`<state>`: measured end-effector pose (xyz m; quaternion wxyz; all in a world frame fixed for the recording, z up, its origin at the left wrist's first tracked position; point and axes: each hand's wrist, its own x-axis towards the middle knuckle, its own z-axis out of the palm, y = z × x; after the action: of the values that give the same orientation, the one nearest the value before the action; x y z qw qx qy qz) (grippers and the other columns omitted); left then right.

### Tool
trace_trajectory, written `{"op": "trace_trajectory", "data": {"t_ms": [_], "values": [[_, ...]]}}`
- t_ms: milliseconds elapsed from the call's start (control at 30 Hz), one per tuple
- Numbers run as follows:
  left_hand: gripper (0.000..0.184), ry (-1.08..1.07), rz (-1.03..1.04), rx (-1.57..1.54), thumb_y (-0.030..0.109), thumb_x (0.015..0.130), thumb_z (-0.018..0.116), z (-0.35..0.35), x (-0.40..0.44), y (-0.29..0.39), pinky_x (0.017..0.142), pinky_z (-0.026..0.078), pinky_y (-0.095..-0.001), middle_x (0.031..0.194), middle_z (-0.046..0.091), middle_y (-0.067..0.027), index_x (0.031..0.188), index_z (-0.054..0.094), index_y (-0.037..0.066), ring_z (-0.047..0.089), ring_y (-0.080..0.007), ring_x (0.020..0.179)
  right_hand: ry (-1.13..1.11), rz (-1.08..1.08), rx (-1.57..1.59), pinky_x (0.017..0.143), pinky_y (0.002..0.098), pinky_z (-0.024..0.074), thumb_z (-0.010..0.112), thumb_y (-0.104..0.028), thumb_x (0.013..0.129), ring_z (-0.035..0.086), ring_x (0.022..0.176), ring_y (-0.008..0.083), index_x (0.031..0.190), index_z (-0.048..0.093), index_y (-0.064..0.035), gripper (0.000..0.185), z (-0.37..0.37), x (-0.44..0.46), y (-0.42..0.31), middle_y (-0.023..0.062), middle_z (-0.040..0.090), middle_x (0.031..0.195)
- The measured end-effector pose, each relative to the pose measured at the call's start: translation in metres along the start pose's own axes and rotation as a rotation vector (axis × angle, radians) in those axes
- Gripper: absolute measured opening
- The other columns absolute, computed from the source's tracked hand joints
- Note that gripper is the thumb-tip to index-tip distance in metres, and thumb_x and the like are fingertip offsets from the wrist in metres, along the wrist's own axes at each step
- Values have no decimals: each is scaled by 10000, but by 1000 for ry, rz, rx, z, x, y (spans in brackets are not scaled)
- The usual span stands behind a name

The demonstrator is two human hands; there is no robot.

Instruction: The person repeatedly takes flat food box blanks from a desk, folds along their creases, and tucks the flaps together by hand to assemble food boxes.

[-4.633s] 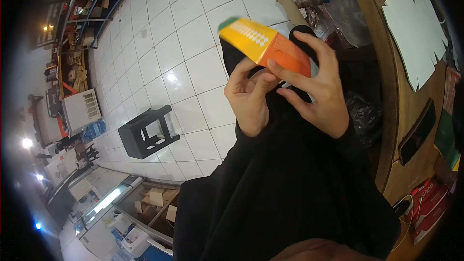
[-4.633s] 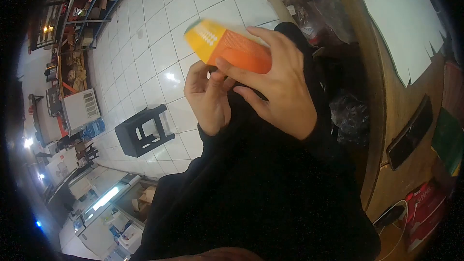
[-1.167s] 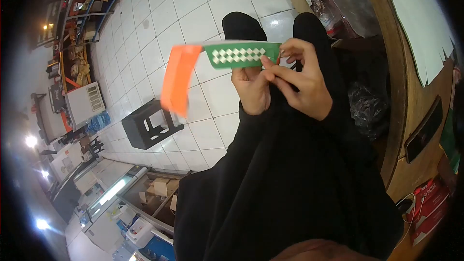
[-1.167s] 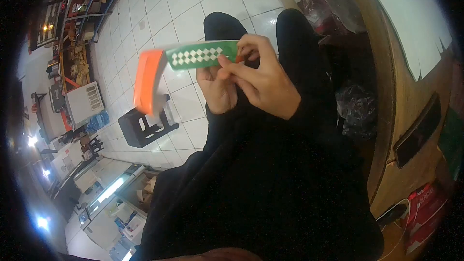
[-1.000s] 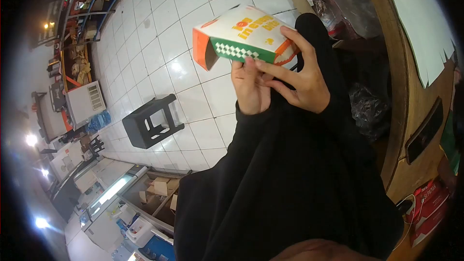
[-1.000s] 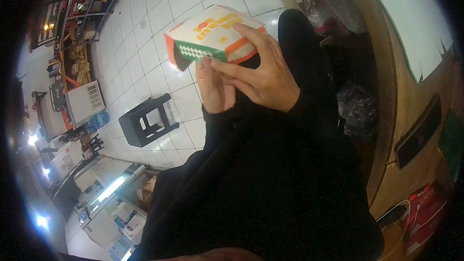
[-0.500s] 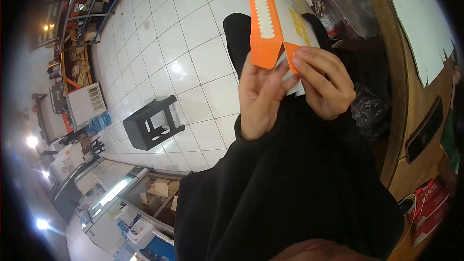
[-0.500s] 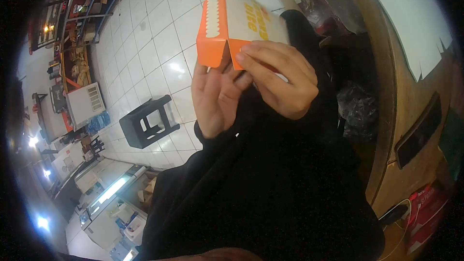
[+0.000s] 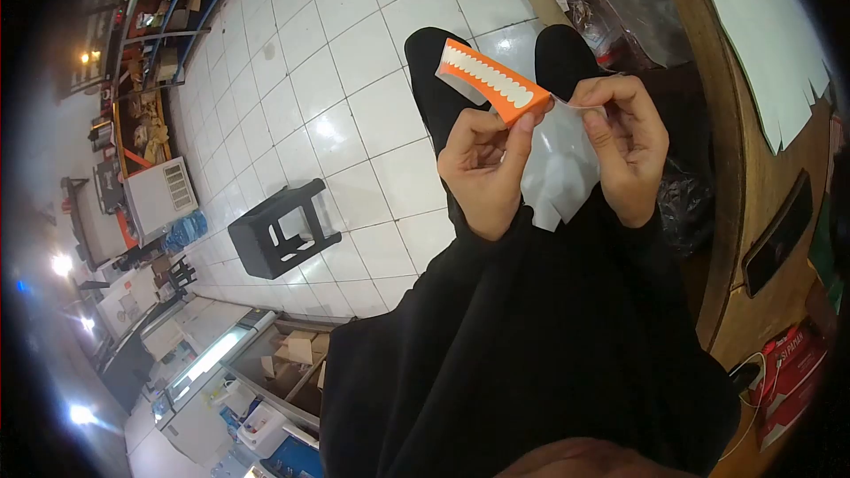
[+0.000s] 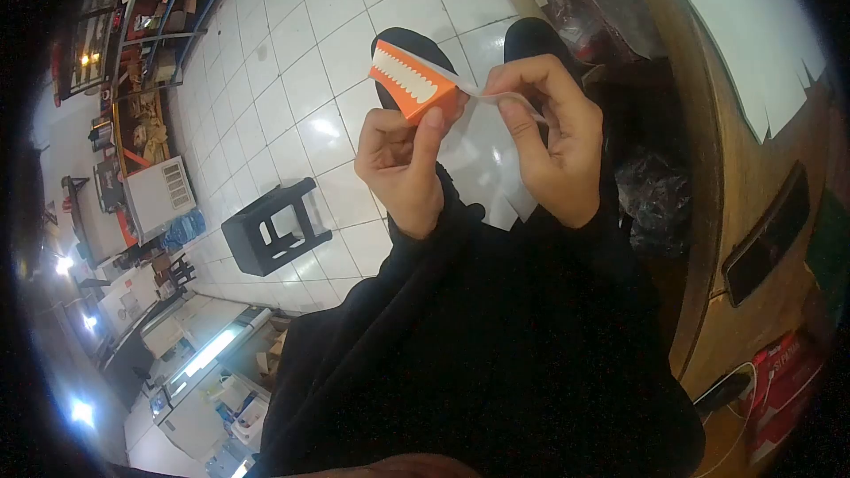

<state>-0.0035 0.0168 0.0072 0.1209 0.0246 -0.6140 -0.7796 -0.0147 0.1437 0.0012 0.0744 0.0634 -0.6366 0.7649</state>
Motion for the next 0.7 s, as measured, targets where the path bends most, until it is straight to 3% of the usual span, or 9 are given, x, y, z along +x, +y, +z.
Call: {"op": "trace_trajectory", "data": {"t_ms": [233,300,333,433,533,700], "values": [[65,54,-64,-128,-7,821,553,1,0,-4,708,463,-217,836,619,-155,817,496,-37,605,-146,798,94,-58,-133,708,247,440,571,73,735,557,783,122,882,574,37,152,5,5,-4,95,587,845],[70,71,-89,-158,10,828,553,-3,1,-6,705,458,-216,838,619,-145,837,520,-50,599,-139,793,-40,-257,-333,691,226,450,605,72,715,569,787,115,878,608,37,167,-4,8,-4,106,601,845],[85,69,-77,-126,20,829,555,-6,2,-6,704,453,-216,842,617,-135,857,545,-60,588,-131,787,-38,-256,-335,691,226,450,605,72,715,569,787,115,878,608,37,167,-6,7,-7,106,601,845],[113,66,-88,-42,-7,797,587,-9,5,-7,704,443,-217,850,614,-111,889,597,-72,559,-115,777,-38,-94,-254,682,206,457,612,70,723,587,784,112,874,629,23,159,-9,4,-19,111,617,834],[144,-47,-27,69,-59,731,637,-13,3,-16,712,452,-221,865,617,-114,868,594,-75,577,-130,806,37,140,38,695,206,472,631,58,729,610,760,126,870,607,33,145,-4,4,-22,98,622,806],[129,-105,-115,-199,-71,724,637,-11,-1,-19,751,475,-251,871,620,-111,838,578,-65,600,-158,824,97,142,69,699,207,474,632,55,732,607,749,120,836,592,37,113,12,-3,-11,97,621,799]]}}
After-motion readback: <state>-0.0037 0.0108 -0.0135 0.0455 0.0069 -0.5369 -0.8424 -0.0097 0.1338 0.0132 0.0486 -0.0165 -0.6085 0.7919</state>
